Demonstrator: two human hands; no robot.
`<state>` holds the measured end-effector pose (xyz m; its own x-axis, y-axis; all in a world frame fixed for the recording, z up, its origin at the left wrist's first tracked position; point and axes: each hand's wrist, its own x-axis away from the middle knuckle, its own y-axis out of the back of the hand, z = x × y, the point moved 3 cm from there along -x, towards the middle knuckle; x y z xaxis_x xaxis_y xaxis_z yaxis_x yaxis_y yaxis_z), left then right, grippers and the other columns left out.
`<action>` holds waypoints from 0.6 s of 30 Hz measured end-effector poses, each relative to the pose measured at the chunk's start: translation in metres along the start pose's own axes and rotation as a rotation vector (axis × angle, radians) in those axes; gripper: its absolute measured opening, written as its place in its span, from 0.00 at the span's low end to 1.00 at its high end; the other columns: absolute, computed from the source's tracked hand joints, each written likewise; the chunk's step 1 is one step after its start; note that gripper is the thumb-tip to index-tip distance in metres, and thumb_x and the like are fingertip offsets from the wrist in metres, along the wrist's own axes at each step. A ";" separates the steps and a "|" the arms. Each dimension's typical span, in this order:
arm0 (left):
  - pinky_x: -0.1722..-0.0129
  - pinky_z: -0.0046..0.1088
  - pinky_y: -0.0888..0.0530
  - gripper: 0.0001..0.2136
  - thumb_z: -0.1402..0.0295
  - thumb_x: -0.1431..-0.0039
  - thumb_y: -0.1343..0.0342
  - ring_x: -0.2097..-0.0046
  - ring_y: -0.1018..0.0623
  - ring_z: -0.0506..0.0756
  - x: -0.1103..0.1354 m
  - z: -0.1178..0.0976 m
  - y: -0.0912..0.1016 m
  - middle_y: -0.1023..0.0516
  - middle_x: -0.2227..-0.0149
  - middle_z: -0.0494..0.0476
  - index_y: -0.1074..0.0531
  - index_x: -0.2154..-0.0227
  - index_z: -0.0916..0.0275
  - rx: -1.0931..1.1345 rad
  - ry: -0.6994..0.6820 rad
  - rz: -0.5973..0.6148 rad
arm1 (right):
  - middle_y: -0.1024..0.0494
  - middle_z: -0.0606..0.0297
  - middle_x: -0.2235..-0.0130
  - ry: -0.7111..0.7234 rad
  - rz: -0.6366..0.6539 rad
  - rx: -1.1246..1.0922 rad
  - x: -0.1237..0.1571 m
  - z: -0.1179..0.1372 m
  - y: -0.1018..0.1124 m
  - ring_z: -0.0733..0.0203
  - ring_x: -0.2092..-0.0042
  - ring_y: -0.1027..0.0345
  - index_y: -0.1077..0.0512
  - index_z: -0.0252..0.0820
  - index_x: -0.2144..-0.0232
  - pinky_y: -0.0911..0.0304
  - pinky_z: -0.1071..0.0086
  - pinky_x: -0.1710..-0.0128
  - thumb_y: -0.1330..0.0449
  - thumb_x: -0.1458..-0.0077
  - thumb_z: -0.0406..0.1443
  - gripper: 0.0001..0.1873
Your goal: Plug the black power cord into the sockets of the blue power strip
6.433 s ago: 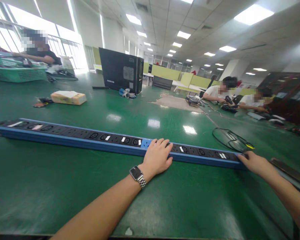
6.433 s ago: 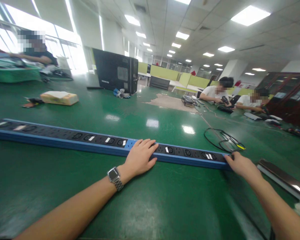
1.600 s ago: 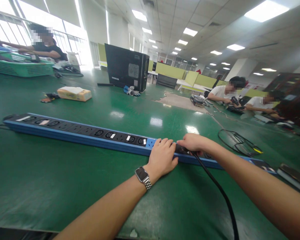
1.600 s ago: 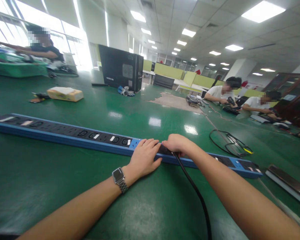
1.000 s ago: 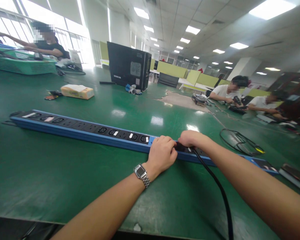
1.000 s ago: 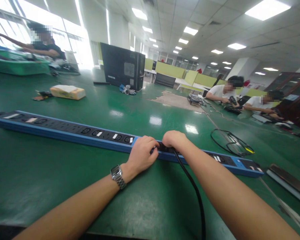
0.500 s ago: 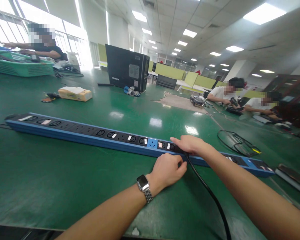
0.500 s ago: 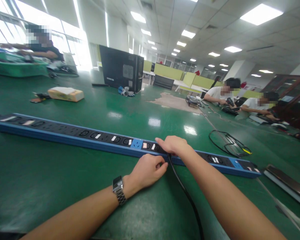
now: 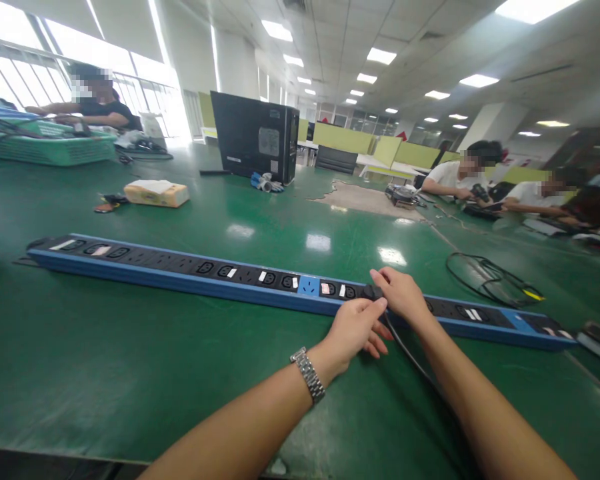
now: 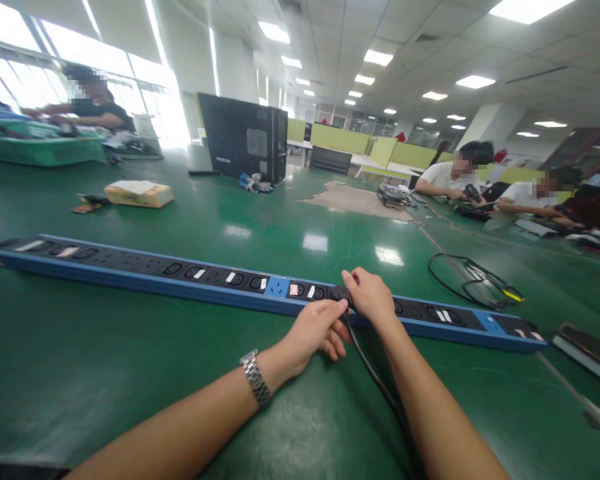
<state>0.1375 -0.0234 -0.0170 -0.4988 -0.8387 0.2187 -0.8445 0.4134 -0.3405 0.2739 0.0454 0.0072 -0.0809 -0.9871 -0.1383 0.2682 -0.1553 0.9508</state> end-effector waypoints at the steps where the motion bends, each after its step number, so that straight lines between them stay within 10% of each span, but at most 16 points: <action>1: 0.85 0.19 0.35 0.22 0.48 0.47 0.46 0.82 0.28 0.48 -0.001 -0.001 0.000 0.27 0.78 0.51 0.32 0.64 0.64 0.046 0.012 -0.005 | 0.22 0.61 0.67 0.005 -0.021 -0.010 0.001 0.000 0.001 0.61 0.65 0.32 0.28 0.44 0.68 0.47 0.72 0.69 0.56 0.41 0.51 0.24; 13: 0.80 0.21 0.31 0.13 0.61 0.52 0.39 0.76 0.27 0.47 0.011 -0.045 0.001 0.26 0.73 0.53 0.28 0.68 0.67 0.276 -0.248 0.094 | 0.22 0.63 0.69 0.022 -0.054 -0.057 0.009 0.001 0.005 0.61 0.68 0.33 0.27 0.44 0.70 0.49 0.72 0.72 0.52 0.44 0.47 0.19; 18: 0.84 0.20 0.37 0.15 0.55 0.48 0.44 0.83 0.35 0.45 0.032 -0.079 0.063 0.36 0.84 0.45 0.32 0.75 0.64 0.344 -0.311 -0.291 | 0.22 0.65 0.71 0.032 -0.091 -0.053 0.008 0.002 0.004 0.62 0.68 0.32 0.27 0.45 0.72 0.47 0.72 0.70 0.52 0.43 0.49 0.20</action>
<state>0.0530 0.0036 0.0407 -0.1288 -0.9880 0.0857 -0.8006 0.0526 -0.5969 0.2725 0.0366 0.0098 -0.0765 -0.9695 -0.2329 0.3113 -0.2451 0.9182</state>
